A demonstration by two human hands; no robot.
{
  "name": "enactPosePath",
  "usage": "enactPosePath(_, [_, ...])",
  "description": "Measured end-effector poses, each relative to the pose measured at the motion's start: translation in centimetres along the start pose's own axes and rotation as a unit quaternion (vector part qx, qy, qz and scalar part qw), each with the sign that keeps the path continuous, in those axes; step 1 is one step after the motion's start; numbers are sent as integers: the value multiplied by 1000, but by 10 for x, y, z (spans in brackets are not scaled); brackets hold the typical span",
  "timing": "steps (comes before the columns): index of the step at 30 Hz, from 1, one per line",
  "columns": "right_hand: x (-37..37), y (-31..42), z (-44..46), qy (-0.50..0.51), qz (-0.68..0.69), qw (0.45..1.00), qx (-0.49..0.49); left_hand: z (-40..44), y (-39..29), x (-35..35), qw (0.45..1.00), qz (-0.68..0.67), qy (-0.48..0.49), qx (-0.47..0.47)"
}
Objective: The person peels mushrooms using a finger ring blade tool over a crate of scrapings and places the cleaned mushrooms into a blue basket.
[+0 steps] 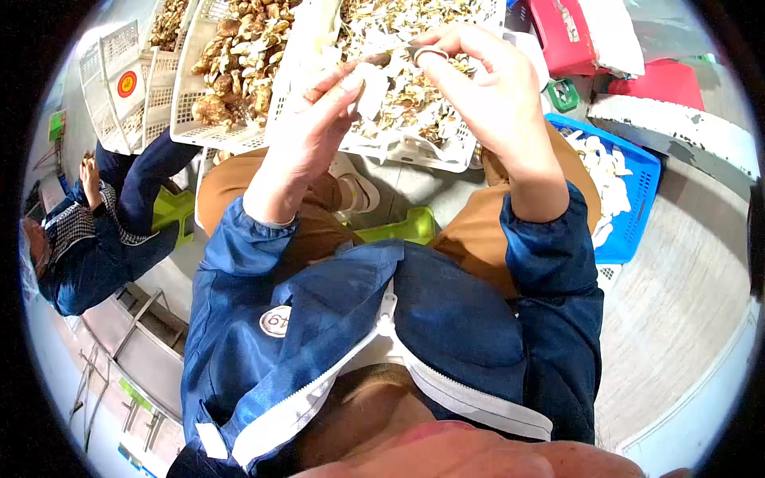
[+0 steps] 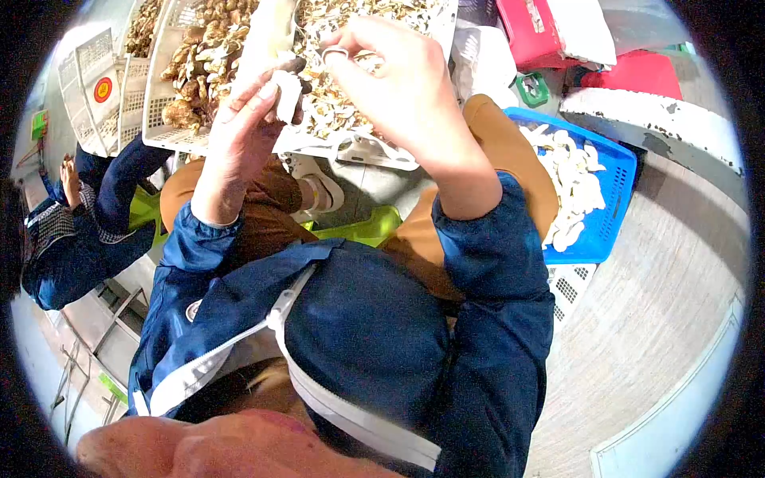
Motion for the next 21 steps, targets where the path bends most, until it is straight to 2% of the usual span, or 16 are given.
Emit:
enactPosePath(1, [-4,6,-1,33,-46,998,-6,2,0,-2,1000,12,20,3])
enactPosePath(4, [1,13,-5,110,-32,993,9,3,-2,4,992,96,60,62])
enactPosePath(5, [6,9,-5,71,-20,996,-40,3,-3,7,985,132,69,87])
enactPosePath(8, [-7,7,1,18,-27,998,62,6,-7,3,991,73,73,83])
enactPosePath(9, [-5,-9,9,-15,79,996,27,8,-10,-2,992,84,39,91])
enactPosePath(10, [-6,-15,11,3,122,990,68,10,-14,-8,991,94,4,98])
enactPosePath(12, [26,-64,11,108,321,930,144,11,-19,-1,992,5,-70,108])
enactPosePath(13, [44,-88,3,206,22,961,184,21,-18,-26,996,9,-18,89])
enactPosePath(14, [59,-112,-11,282,-282,893,210,24,-20,-30,998,-12,-19,67])
enactPosePath(15, [77,-136,-26,107,-125,969,183,23,-18,-39,997,-25,-12,66])
enactPosePath(16, [77,-129,-23,24,-127,981,145,27,-18,-37,997,-37,-1,71])
enactPosePath(17, [79,-125,-22,-58,-136,983,106,19,-13,-38,998,-14,-45,52])
enactPosePath(18, [64,-85,-31,-37,-304,946,103,11,-9,-30,996,12,-77,54])
enactPosePath(20, [33,-67,-22,-9,-285,952,113,19,-1,-31,998,-29,-41,45])
enactPosePath(21, [30,-59,-25,-46,-191,975,100,25,0,-37,1000,-4,-8,29])
Point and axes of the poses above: each hand's wrist, its own z-axis towards the middle knuckle, its own x-axis out of the palm, y = z × x, the point moved 3 cm from there along z, towards the middle knuckle, and after that the axes turned 14 degrees about -z, right-handed, at the moved point
